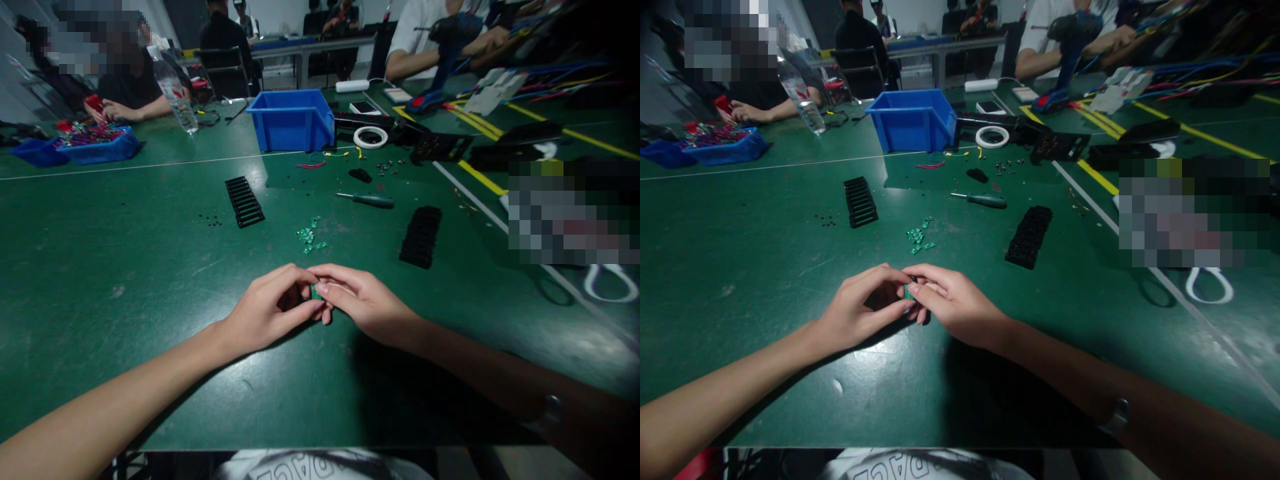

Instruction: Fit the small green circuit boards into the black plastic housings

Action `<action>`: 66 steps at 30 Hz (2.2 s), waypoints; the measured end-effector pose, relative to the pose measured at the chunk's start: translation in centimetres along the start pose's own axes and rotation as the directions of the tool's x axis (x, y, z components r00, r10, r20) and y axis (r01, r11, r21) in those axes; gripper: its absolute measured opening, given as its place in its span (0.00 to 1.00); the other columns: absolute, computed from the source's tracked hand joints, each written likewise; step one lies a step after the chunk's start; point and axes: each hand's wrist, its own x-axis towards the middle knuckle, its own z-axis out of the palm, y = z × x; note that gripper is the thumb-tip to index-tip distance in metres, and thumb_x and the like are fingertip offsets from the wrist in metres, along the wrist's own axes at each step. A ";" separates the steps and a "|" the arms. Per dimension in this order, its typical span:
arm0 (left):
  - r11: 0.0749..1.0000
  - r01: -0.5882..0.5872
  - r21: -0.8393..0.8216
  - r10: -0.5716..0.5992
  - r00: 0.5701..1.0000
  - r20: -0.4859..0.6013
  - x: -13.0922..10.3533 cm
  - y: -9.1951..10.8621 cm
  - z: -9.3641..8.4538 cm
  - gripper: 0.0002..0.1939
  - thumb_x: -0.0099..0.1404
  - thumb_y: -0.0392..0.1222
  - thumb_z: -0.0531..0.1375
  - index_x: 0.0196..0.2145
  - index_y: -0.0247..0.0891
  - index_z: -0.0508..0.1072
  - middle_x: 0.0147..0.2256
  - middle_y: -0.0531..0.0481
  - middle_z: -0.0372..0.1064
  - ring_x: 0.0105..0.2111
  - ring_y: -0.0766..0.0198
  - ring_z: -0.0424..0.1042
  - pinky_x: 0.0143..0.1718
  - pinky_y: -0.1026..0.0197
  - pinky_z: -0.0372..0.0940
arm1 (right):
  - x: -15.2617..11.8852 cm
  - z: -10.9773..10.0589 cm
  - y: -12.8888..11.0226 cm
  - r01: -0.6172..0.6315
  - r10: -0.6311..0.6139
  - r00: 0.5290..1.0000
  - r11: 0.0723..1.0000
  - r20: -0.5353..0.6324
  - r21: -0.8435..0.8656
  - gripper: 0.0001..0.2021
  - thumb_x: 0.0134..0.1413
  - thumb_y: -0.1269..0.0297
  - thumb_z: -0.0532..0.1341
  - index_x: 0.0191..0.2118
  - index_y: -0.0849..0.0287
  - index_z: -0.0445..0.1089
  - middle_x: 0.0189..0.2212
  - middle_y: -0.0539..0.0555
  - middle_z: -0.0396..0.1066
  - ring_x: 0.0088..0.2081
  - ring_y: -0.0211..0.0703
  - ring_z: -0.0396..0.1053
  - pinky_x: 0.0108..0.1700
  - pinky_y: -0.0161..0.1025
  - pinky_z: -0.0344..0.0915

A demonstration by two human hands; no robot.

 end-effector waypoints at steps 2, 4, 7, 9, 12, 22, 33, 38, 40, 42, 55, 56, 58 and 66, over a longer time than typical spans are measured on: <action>1.000 0.004 -0.001 -0.004 1.000 0.001 0.0 0.0 0.0 0.11 0.68 0.42 0.63 0.47 0.37 0.71 0.35 0.50 0.70 0.30 0.70 0.67 0.31 0.68 0.62 | 0.0 0.0 0.0 0.003 -0.003 1.000 1.000 0.001 -0.005 0.11 0.67 0.63 0.57 0.51 0.61 0.69 0.37 0.52 0.69 0.31 0.36 0.69 0.35 0.35 0.68; 1.000 0.008 -0.002 -0.008 1.000 0.003 0.1 0.0 0.0 0.11 0.68 0.41 0.63 0.47 0.37 0.71 0.35 0.51 0.70 0.30 0.70 0.67 0.31 0.68 0.62 | 0.0 0.0 0.0 0.004 -0.004 1.000 1.000 0.002 -0.009 0.11 0.67 0.63 0.57 0.51 0.61 0.69 0.38 0.52 0.69 0.32 0.36 0.69 0.35 0.35 0.68; 1.000 0.011 -0.005 -0.011 1.000 0.004 0.0 0.0 0.0 0.11 0.68 0.41 0.63 0.47 0.37 0.71 0.35 0.51 0.69 0.29 0.71 0.67 0.30 0.69 0.61 | 0.0 0.0 0.0 0.004 -0.004 1.000 1.000 0.006 -0.011 0.12 0.67 0.63 0.57 0.51 0.61 0.69 0.39 0.53 0.69 0.32 0.35 0.69 0.35 0.35 0.68; 1.000 0.009 -0.005 -0.009 1.000 0.004 0.0 0.0 0.0 0.11 0.68 0.41 0.63 0.47 0.37 0.71 0.35 0.51 0.69 0.29 0.71 0.67 0.30 0.69 0.61 | -0.1 0.0 0.1 0.007 -0.007 1.000 1.000 0.012 -0.009 0.12 0.67 0.63 0.57 0.51 0.61 0.69 0.39 0.52 0.70 0.32 0.35 0.69 0.35 0.35 0.68; 1.000 0.003 0.001 -0.003 1.000 -0.003 0.0 0.0 0.1 0.11 0.68 0.40 0.64 0.47 0.37 0.71 0.35 0.52 0.69 0.29 0.72 0.67 0.30 0.69 0.61 | -0.1 -0.1 0.2 0.010 -0.010 1.000 1.000 0.015 -0.012 0.12 0.67 0.62 0.57 0.51 0.61 0.69 0.40 0.53 0.70 0.32 0.35 0.69 0.35 0.35 0.68; 1.000 0.014 -0.004 -0.014 1.000 -0.006 0.0 0.0 0.1 0.11 0.68 0.42 0.63 0.46 0.37 0.71 0.34 0.51 0.69 0.28 0.71 0.66 0.29 0.69 0.61 | -0.1 0.0 0.2 0.011 -0.011 1.000 1.000 -0.011 -0.014 0.13 0.66 0.61 0.59 0.51 0.61 0.71 0.41 0.54 0.72 0.33 0.36 0.69 0.36 0.35 0.69; 0.995 0.082 -0.062 -0.083 0.996 -0.012 0.0 0.0 0.3 0.10 0.69 0.43 0.63 0.44 0.36 0.71 0.33 0.51 0.70 0.29 0.69 0.68 0.29 0.68 0.63 | 0.0 0.1 0.4 0.021 -0.021 0.998 1.000 -0.053 -0.016 0.15 0.65 0.62 0.60 0.53 0.62 0.72 0.42 0.55 0.74 0.33 0.36 0.69 0.37 0.36 0.70; 0.991 0.095 -0.097 -0.096 0.995 -0.008 -0.1 -0.2 0.5 0.10 0.69 0.42 0.63 0.44 0.36 0.70 0.34 0.50 0.70 0.30 0.69 0.68 0.29 0.67 0.64 | 0.1 0.2 0.5 0.008 -0.011 0.996 1.000 -0.091 -0.029 0.18 0.65 0.62 0.60 0.57 0.65 0.71 0.41 0.56 0.75 0.32 0.36 0.70 0.37 0.37 0.70; 0.991 0.089 -0.097 -0.089 0.996 -0.004 -0.1 -0.2 0.5 0.09 0.69 0.42 0.63 0.44 0.36 0.70 0.35 0.49 0.70 0.30 0.69 0.68 0.29 0.67 0.64 | 0.1 0.2 0.5 0.003 -0.006 0.995 1.000 -0.101 -0.031 0.19 0.64 0.62 0.60 0.57 0.64 0.71 0.40 0.56 0.75 0.32 0.37 0.70 0.37 0.37 0.71; 0.991 0.085 -0.099 -0.085 0.996 -0.001 -0.1 -0.2 0.5 0.09 0.69 0.42 0.62 0.44 0.36 0.70 0.34 0.49 0.69 0.29 0.69 0.68 0.29 0.67 0.63 | 0.1 0.2 0.6 0.007 -0.010 0.995 1.000 -0.100 -0.027 0.19 0.64 0.61 0.60 0.57 0.64 0.71 0.40 0.56 0.76 0.32 0.37 0.71 0.37 0.38 0.71; 0.986 0.084 -0.147 -0.082 0.996 0.019 0.1 -0.1 0.1 0.11 0.70 0.41 0.61 0.48 0.37 0.70 0.36 0.49 0.69 0.32 0.68 0.70 0.31 0.66 0.65 | 0.1 0.2 0.2 0.057 -0.059 0.994 0.998 -0.095 -0.030 0.17 0.64 0.63 0.61 0.55 0.63 0.72 0.40 0.56 0.76 0.32 0.37 0.72 0.37 0.38 0.72; 0.977 0.099 -0.187 -0.097 0.995 0.020 0.1 -0.1 0.2 0.10 0.71 0.42 0.60 0.48 0.37 0.69 0.36 0.49 0.69 0.32 0.68 0.70 0.31 0.66 0.66 | 0.1 0.2 0.2 0.060 -0.062 0.993 0.998 -0.096 -0.025 0.17 0.64 0.63 0.61 0.55 0.63 0.72 0.40 0.56 0.76 0.32 0.38 0.73 0.37 0.38 0.72; 0.952 0.129 -0.278 -0.128 0.992 0.024 0.1 -0.2 0.3 0.10 0.73 0.42 0.58 0.49 0.37 0.68 0.35 0.49 0.70 0.30 0.68 0.70 0.31 0.66 0.66 | 0.1 0.2 0.3 0.070 -0.071 0.993 0.997 -0.092 -0.020 0.18 0.64 0.62 0.61 0.56 0.62 0.72 0.40 0.56 0.77 0.33 0.39 0.74 0.38 0.39 0.73; 0.880 0.191 -0.434 -0.215 0.977 -0.006 0.3 -0.2 0.6 0.10 0.73 0.46 0.57 0.45 0.38 0.64 0.31 0.54 0.67 0.27 0.72 0.68 0.29 0.69 0.62 | 0.2 0.4 0.6 0.082 -0.082 0.991 0.997 -0.105 0.002 0.18 0.64 0.64 0.61 0.57 0.64 0.70 0.39 0.56 0.78 0.34 0.40 0.76 0.37 0.39 0.73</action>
